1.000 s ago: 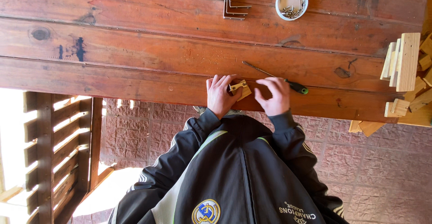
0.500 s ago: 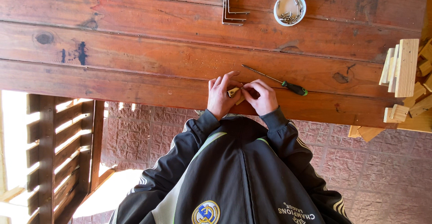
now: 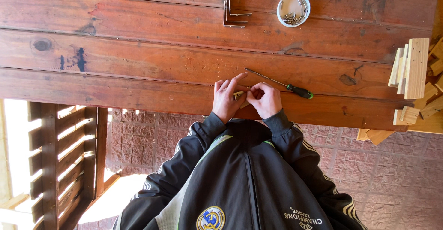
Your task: The person repeatedly places small wooden blocks on a workbench, inserts screws, and tightens them with a screwdriver. They handle multiple blocks one at a time, occasionally moving them aside or picking up new ones from a pile.
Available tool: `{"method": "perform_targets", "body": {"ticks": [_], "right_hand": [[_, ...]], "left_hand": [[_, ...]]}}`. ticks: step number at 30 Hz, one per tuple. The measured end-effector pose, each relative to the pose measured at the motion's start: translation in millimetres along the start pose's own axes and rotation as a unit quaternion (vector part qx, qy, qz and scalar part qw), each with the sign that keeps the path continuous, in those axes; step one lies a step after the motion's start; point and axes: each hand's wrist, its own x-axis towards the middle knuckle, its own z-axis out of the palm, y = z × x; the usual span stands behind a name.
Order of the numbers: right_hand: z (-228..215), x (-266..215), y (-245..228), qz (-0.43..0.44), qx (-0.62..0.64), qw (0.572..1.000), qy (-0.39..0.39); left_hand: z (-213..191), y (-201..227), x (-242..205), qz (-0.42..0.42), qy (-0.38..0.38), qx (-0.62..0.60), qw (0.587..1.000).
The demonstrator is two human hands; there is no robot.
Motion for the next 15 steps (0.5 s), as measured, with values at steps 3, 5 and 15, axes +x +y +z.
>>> {"method": "perform_targets", "body": {"ticks": [3, 5, 15], "right_hand": [[-6.4, 0.3, -0.5, 0.013, -0.022, 1.0, 0.011], [-8.3, 1.9, 5.3, 0.006, -0.039, 0.999, 0.017], [-29.8, 17.4, -14.8, -0.035, -0.074, 0.996, -0.031]], "left_hand": [[6.7, 0.8, 7.5, 0.002, -0.021, 0.001, 1.0], [6.4, 7.4, 13.3, -0.004, -0.035, -0.011, 0.999], [2.0, 13.7, 21.8, -0.044, -0.1, -0.089, 0.99]]}}
